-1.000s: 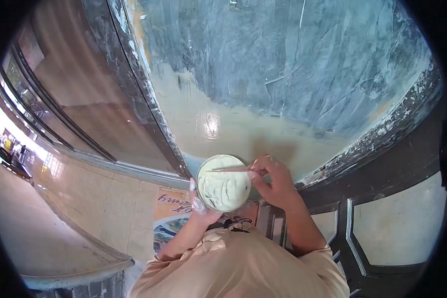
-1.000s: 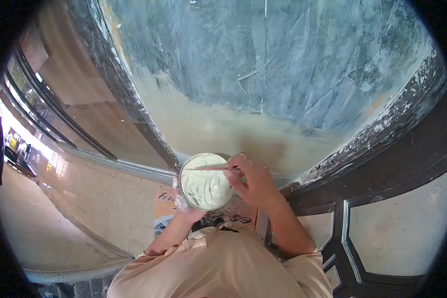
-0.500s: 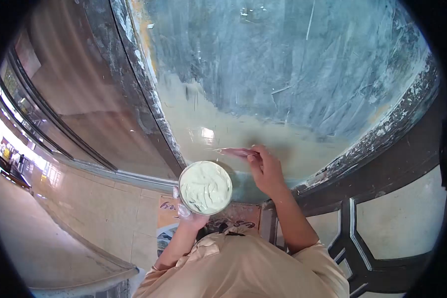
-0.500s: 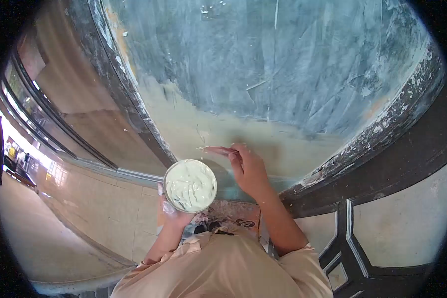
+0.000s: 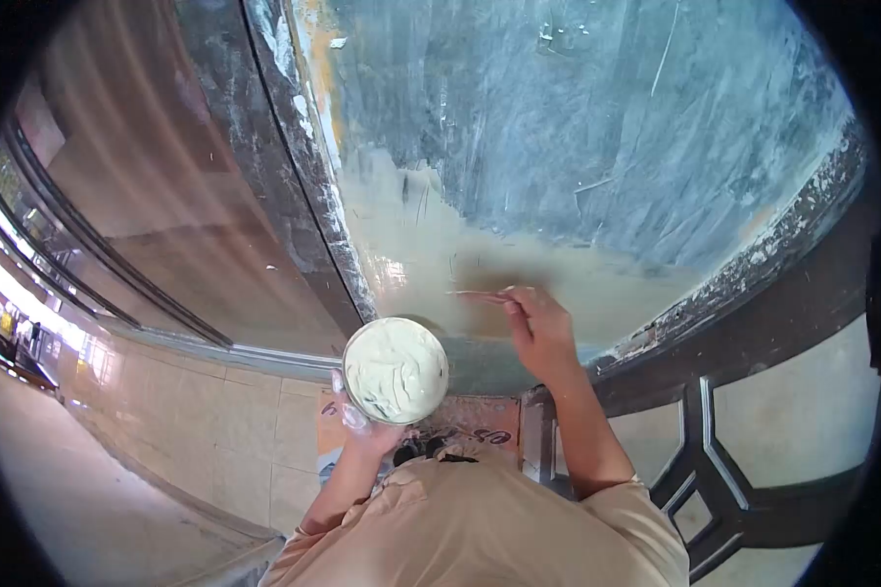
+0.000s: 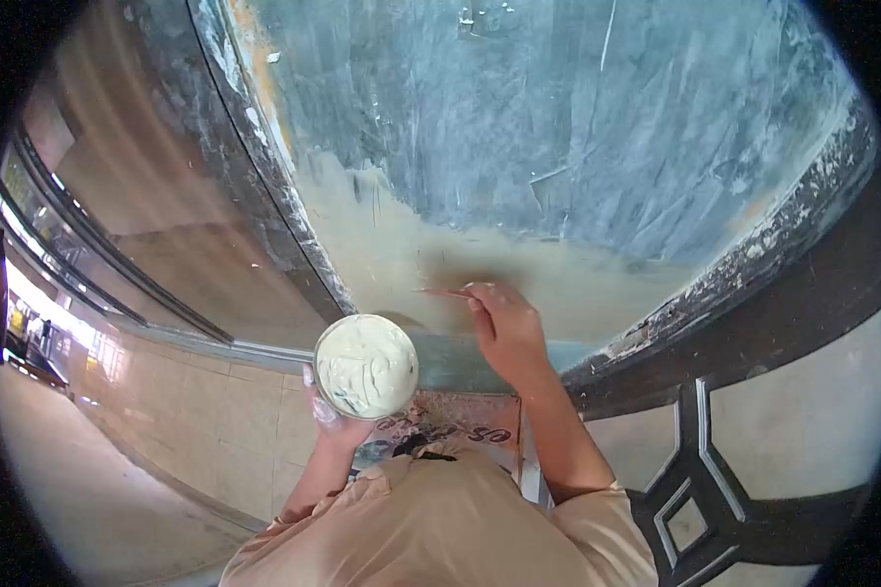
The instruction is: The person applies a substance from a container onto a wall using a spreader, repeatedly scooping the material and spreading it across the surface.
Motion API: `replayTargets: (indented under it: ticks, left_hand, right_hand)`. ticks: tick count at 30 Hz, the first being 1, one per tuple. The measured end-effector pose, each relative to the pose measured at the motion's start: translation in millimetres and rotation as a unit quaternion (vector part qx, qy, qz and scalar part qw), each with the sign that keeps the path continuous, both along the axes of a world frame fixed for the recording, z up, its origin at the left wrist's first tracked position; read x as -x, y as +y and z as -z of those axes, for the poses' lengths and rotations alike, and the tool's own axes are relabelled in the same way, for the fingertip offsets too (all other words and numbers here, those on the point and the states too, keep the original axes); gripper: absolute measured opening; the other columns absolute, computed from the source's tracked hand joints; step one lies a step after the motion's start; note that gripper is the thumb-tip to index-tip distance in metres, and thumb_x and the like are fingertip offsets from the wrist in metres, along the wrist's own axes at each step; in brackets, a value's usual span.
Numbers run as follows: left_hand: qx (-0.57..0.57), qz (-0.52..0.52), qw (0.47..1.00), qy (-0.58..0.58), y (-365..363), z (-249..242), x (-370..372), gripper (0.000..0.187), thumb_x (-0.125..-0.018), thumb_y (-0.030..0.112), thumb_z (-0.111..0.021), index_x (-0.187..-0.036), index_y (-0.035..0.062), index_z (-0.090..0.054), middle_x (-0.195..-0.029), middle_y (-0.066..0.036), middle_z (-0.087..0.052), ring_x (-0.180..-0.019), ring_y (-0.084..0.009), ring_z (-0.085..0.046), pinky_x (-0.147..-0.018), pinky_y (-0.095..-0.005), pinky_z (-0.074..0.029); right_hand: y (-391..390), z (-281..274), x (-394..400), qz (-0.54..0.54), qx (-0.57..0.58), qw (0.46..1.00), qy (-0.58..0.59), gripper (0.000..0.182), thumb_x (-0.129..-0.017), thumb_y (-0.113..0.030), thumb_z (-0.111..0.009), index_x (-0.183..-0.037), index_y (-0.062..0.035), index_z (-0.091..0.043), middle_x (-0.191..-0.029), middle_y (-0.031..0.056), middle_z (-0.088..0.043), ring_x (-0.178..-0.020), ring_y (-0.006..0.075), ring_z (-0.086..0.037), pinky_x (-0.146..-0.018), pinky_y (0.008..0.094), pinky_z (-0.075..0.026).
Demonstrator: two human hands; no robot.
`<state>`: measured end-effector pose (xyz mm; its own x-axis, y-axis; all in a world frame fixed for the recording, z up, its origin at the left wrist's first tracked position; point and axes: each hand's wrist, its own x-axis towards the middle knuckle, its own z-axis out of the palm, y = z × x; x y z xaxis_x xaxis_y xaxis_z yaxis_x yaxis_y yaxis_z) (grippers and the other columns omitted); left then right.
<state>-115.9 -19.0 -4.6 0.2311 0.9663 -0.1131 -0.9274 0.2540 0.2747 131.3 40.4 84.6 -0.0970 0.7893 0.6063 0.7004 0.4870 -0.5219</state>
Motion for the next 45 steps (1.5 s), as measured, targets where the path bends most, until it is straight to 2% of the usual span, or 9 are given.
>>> replayTargets:
  ticks: [10, 27, 28, 31, 35, 39, 41, 42, 45]
  left_hand:
    - [0.006, 0.048, 0.999, 0.001, 10, 9, 16, 0.082, -0.085, 0.071, -0.039, -0.147, 0.0180, -0.032, -0.152, -0.010, -0.030, -0.137, -0.0342, -0.033, -0.110, -0.0588, -0.027]
    - [-0.229, 0.072, 0.970, -0.031, 13, 2, 27, 0.065, -0.097, 0.054, -0.027, -0.147, 0.0116, -0.027, -0.152, -0.008, -0.031, -0.137, -0.0261, -0.034, -0.115, -0.0453, -0.021]
    - [0.105, 0.027, 0.930, -0.352, 6, -6, 29, 0.066, -0.096, 0.055, -0.030, -0.147, 0.0133, -0.026, -0.151, -0.007, -0.032, -0.136, -0.0262, -0.035, -0.116, -0.0447, -0.017]
    - [-0.138, 0.077, 0.982, -0.105, 11, 14, 32, 0.069, -0.093, 0.060, -0.032, -0.146, 0.0160, -0.031, -0.151, -0.008, -0.033, -0.135, -0.0270, -0.036, -0.117, -0.0472, -0.013]
    - [0.092, 0.031, 0.969, -0.225, 9, 4, 32, 0.072, -0.091, 0.067, -0.024, -0.146, 0.0220, -0.034, -0.152, -0.007, -0.031, -0.137, -0.0335, -0.033, -0.110, -0.0576, -0.028]
    - [0.076, 0.013, 0.997, -0.031, 6, 3, 30, 0.065, -0.095, 0.061, -0.021, -0.145, 0.0221, -0.035, -0.152, -0.006, -0.032, -0.137, -0.0330, -0.033, -0.111, -0.0569, -0.025]
    - [0.202, 0.055, 0.797, -0.566, 3, 16, 39, 0.064, -0.096, 0.059, -0.020, -0.145, 0.0204, -0.035, -0.151, -0.007, -0.033, -0.137, -0.0318, -0.033, -0.111, -0.0550, -0.026]
    - [0.201, 0.055, 0.798, -0.566, 3, 14, 37, 0.064, -0.096, 0.059, -0.020, -0.145, 0.0204, -0.035, -0.151, -0.007, -0.033, -0.137, -0.0318, -0.033, -0.111, -0.0550, -0.026]
    - [0.055, 0.005, 0.998, -0.010, 5, 2, 27, 0.066, -0.097, 0.058, -0.020, -0.145, 0.0154, -0.034, -0.150, -0.008, -0.034, -0.136, -0.0300, -0.035, -0.112, -0.0515, -0.027]
  right_hand:
    - [-5, -36, 10, 0.073, -0.034, 0.986, 0.146, 0.011, -0.089, -0.007, -0.058, -0.098, -0.0055, -0.062, -0.093, 0.0167, -0.061, -0.082, 0.0375, -0.061, -0.070, 0.0388, -0.051]
    - [11, 1, 10, -0.006, 0.048, 0.999, -0.013, 0.015, -0.091, -0.012, -0.057, -0.104, -0.0060, -0.061, -0.091, 0.0149, -0.062, -0.082, 0.0359, -0.061, -0.073, 0.0402, -0.050]
    - [17, 8, 12, 0.013, 0.006, 0.999, -0.040, 0.014, -0.092, -0.011, -0.056, -0.104, -0.0064, -0.061, -0.091, 0.0150, -0.062, -0.081, 0.0370, -0.060, -0.072, 0.0386, -0.049]
    - [17, -25, 13, 0.083, -0.030, 0.995, 0.040, 0.013, -0.093, -0.011, -0.056, -0.103, -0.0053, -0.060, -0.090, 0.0146, -0.062, -0.079, 0.0362, -0.059, -0.071, 0.0360, -0.049]
    - [9, -68, 11, 0.068, -0.071, 0.982, 0.162, 0.013, -0.093, -0.011, -0.056, -0.103, -0.0037, -0.059, -0.088, 0.0150, -0.061, -0.076, 0.0348, -0.059, -0.069, 0.0350, -0.049]
    - [6, -29, 13, 0.026, 0.020, 0.999, 0.039, 0.014, -0.091, -0.009, -0.056, -0.103, -0.0043, -0.060, -0.091, 0.0151, -0.064, -0.083, 0.0370, -0.061, -0.073, 0.0399, -0.050]
    - [11, -10, 6, 0.013, 0.014, 1.000, 0.002, 0.015, -0.091, -0.010, -0.056, -0.104, -0.0041, -0.059, -0.093, 0.0166, -0.063, -0.086, 0.0386, -0.060, -0.073, 0.0425, -0.050]
    - [13, -11, 3, 0.050, -0.013, 0.999, 0.012, 0.015, -0.091, -0.012, -0.057, -0.104, -0.0037, -0.060, -0.092, 0.0162, -0.064, -0.085, 0.0369, -0.061, -0.073, 0.0413, -0.050]
    - [16, -40, -9, 0.100, -0.087, 0.986, 0.101, 0.017, -0.093, -0.016, -0.057, -0.103, -0.0030, -0.060, -0.091, 0.0153, -0.064, -0.083, 0.0326, -0.063, -0.072, 0.0389, -0.050]
